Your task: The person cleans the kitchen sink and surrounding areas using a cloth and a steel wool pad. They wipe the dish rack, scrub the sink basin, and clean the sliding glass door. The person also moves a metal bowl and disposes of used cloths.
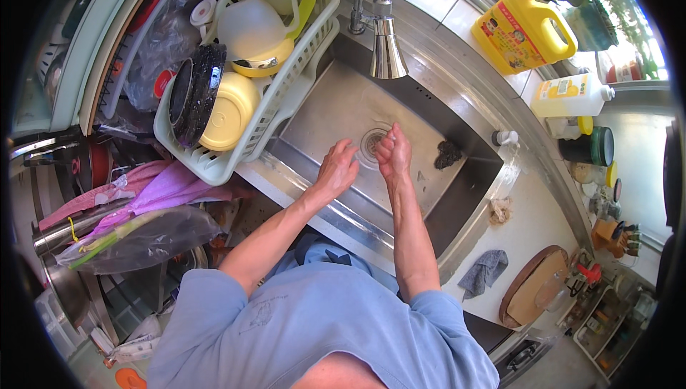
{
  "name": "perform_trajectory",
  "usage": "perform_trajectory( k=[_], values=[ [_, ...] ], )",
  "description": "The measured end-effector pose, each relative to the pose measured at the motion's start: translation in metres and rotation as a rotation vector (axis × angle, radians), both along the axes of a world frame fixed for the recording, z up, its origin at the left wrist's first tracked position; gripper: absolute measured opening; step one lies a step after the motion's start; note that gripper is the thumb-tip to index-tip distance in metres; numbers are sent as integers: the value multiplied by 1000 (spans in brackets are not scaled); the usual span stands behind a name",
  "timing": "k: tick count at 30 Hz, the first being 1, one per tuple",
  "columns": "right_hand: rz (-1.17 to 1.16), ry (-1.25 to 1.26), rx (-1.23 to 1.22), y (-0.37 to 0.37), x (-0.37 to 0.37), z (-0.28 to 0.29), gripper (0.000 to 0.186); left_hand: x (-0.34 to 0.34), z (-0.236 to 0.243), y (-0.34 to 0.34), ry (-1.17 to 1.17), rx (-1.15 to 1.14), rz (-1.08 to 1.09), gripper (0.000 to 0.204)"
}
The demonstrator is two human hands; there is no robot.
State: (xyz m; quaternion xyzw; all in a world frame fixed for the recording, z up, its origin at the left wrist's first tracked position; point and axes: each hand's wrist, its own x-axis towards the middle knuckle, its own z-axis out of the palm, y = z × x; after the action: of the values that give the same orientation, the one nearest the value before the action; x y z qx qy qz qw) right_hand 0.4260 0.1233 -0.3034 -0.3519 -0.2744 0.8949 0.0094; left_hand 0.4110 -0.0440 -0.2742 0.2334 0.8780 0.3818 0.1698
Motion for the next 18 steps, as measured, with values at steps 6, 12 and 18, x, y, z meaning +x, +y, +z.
perform_trajectory(
  k=[6,12,18],
  values=[
    [98,77,73,-10,5,-12,40,-4,7,14,-308,150,130,34],
    [215,173,-79,-16,17,13,55,-22,16,11,-864,538,231,33],
    [433,109,268,-5,32,46,50,-39,39,0,-641,431,245,36]
  ],
)
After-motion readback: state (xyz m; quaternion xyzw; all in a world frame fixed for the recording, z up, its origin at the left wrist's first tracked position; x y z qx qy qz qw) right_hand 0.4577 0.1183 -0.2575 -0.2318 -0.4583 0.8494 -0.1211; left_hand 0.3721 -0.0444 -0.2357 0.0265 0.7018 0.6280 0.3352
